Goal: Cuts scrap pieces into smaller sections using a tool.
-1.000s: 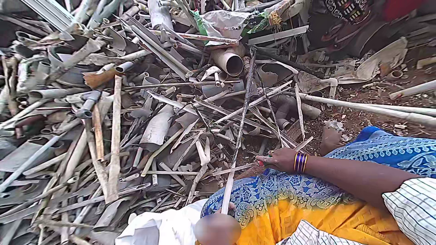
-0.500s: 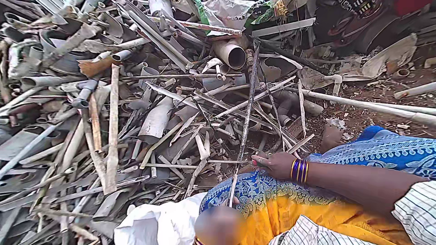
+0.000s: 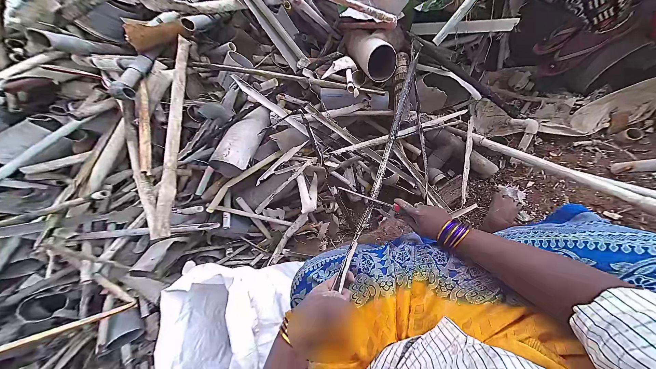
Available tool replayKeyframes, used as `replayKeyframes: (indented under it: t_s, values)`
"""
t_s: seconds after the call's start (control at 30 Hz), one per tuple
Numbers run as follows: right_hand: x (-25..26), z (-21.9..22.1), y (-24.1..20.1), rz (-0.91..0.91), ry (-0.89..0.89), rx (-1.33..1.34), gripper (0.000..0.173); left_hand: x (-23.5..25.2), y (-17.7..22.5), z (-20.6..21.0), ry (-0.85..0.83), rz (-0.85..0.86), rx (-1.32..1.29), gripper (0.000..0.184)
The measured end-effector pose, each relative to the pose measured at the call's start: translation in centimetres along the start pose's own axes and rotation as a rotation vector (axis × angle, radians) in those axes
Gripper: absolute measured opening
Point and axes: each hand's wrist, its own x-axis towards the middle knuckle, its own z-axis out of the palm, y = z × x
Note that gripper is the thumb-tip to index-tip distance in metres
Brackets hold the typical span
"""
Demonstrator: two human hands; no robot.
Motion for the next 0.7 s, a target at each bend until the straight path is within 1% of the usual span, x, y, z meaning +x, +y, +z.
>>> replayKeyframes:
  t_s: [0.03,0.1,0.2,0.23,0.27,0.33,0.37,0.4,0.43,0.47,0.53,0.57,0.6,0.63,0.67,0.7]
  values:
    - [0.5,-0.2,0.5,0.048,0.023,0.028,0.057,0.0,0.0,0.0,-0.011,-0.001,0.006,0.042]
    - [0.2,-0.4,-0.5,0.035,0.041,0.033,0.056,-0.2,0.0,-0.4,-0.065,0.015,0.005,0.040]
    - [-1.5,0.5,-3.0,-0.175,0.027,-0.103,0.056,-0.2,0.3,-0.7,-0.102,0.028,-0.020,0.039]
    - [-1.3,1.0,-2.8,-0.189,0.042,-0.113,0.056,-0.2,0.3,-0.7,-0.094,0.024,-0.018,0.038]
    - [-0.6,1.2,-2.0,-0.142,0.057,-0.102,0.056,-0.2,0.3,-0.7,-0.082,0.016,-0.009,0.037]
    - [1.2,0.6,0.2,0.056,0.096,-0.029,0.057,-0.3,0.2,-0.4,-0.054,0.004,0.008,0.036]
    - [1.8,0.2,1.1,0.123,0.141,-0.005,0.057,-0.2,0.2,-0.4,-0.048,0.003,0.016,0.036]
    - [1.9,-0.1,1.3,0.151,0.168,0.004,0.057,-0.2,0.2,-0.4,-0.051,0.006,0.023,0.036]
    - [1.5,0.0,0.8,0.132,0.177,0.012,0.057,-0.2,0.2,-0.6,-0.068,0.011,0.026,0.036]
    - [0.8,0.5,-0.2,0.062,0.179,0.009,0.056,-0.3,0.3,-0.8,-0.093,0.021,0.021,0.036]
    - [-0.6,2.4,-1.9,-0.157,0.225,-0.074,0.054,-0.1,0.3,-1.1,-0.126,0.022,0.019,0.034]
    - [-0.6,3.1,-2.0,-0.230,0.272,-0.105,0.053,-0.1,0.3,-1.1,-0.129,0.020,0.016,0.033]
    - [-0.3,3.3,-1.5,-0.228,0.307,-0.118,0.052,-0.1,0.2,-1.1,-0.131,0.020,0.010,0.033]
    - [0.3,2.7,-0.5,-0.131,0.302,-0.116,0.052,-0.1,0.1,-1.1,-0.128,0.018,0.003,0.033]
    - [1.1,1.5,0.7,0.043,0.242,-0.076,0.054,-0.2,-0.1,-1.1,-0.119,0.010,0.003,0.032]
    - [2.0,0.3,2.0,0.194,0.222,-0.033,0.056,-0.2,0.0,-1.1,-0.120,0.006,0.008,0.032]
